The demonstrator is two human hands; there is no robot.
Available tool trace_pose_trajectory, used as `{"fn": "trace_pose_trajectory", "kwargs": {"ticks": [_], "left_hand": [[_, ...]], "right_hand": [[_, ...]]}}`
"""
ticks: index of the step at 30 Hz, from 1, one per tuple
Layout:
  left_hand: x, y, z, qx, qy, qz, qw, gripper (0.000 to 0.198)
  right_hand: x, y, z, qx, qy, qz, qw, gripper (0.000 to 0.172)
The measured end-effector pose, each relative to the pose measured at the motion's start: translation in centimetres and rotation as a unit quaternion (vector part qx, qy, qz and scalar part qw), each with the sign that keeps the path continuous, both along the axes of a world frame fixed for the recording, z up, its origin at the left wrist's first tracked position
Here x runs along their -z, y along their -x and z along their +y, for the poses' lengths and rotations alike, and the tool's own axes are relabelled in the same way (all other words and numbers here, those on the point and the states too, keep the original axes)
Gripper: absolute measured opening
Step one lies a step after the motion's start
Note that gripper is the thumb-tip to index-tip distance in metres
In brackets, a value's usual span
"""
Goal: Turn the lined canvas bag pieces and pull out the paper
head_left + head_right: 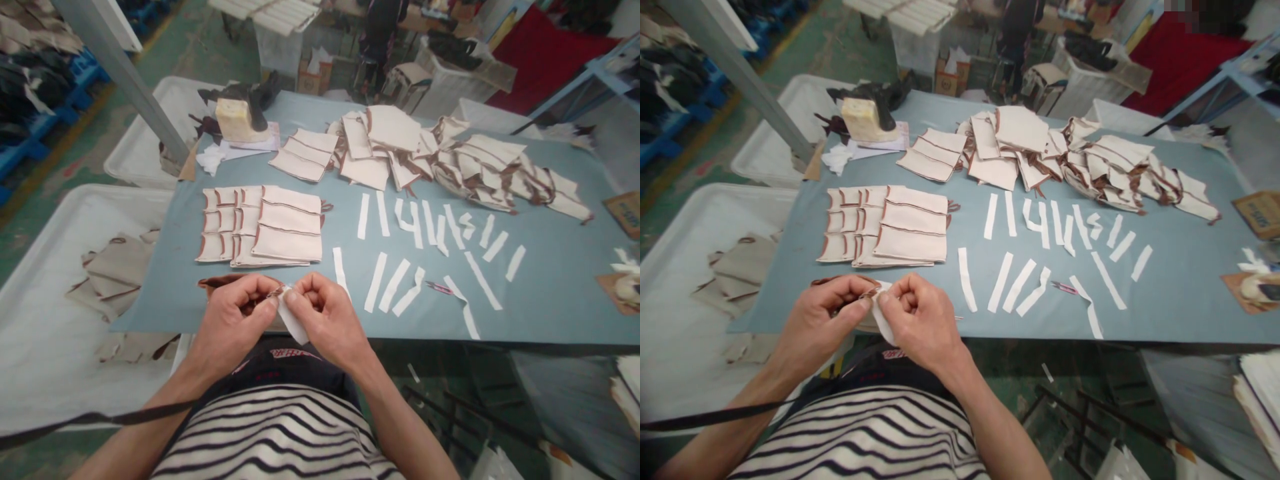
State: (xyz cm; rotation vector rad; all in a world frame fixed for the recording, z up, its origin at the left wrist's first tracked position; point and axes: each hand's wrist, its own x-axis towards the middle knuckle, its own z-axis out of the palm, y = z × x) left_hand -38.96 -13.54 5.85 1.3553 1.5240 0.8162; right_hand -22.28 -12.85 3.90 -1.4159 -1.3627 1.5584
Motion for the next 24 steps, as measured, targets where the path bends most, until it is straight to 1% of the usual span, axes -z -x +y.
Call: {"fn": "trace_pose_trajectory", "kwargs": {"ticks": [3,6,9,11,14,16,18,20,22,23,24], "left_hand": [[-0.6,-0.2,0.0,0.005,-0.012,0.019,1.0,0.022],[-1.1,-0.6,-0.2,0.023,-0.036,0.035,0.998,0.02],[-1.2,-1.2,-0.7,0.037,-0.031,0.034,0.998,0.019],[-1.0,-1.6,-1.0,0.036,-0.018,0.033,0.999,0.018],[-0.5,-2.1,-1.0,0.03,-0.004,0.021,0.999,0.015],[-0.3,-2.1,-0.7,0.035,0.0,-0.006,0.999,0.015],[-0.6,-1.9,-0.2,0.053,0.006,-0.036,0.998,0.017],[-1.3,-1.6,0.2,0.075,0.004,-0.05,0.996,0.017],[-2.4,-1.2,0.5,0.093,-0.01,-0.054,0.994,0.016],[-2.9,-1.0,0.6,0.1,-0.018,-0.055,0.993,0.015],[-3.4,-0.9,0.6,0.106,-0.025,-0.055,0.993,0.014]], "right_hand": [[-0.6,-0.7,0.3,-0.011,-0.015,-0.04,0.999,0.026],[-0.5,-1.1,0.7,-0.035,-0.009,-0.034,0.999,0.026],[0.1,-1.3,0.7,-0.078,-0.006,0.007,0.997,0.029],[0.7,-1.3,0.5,-0.091,-0.034,0.024,0.995,0.03],[1.8,-1.2,0.2,-0.089,-0.087,0.0,0.992,0.03],[2.3,-1.2,0.0,-0.092,-0.095,-0.018,0.991,0.032],[2.5,-1.5,0.1,-0.086,-0.095,-0.018,0.992,0.035],[2.0,-2.0,0.4,-0.054,-0.116,0.005,0.992,0.034],[0.8,-2.6,0.9,-0.025,-0.173,0.037,0.984,0.026],[0.1,-2.9,1.2,-0.026,-0.211,0.048,0.976,0.021],[-0.8,-3.1,1.5,-0.043,-0.249,0.054,0.966,0.02]]}}
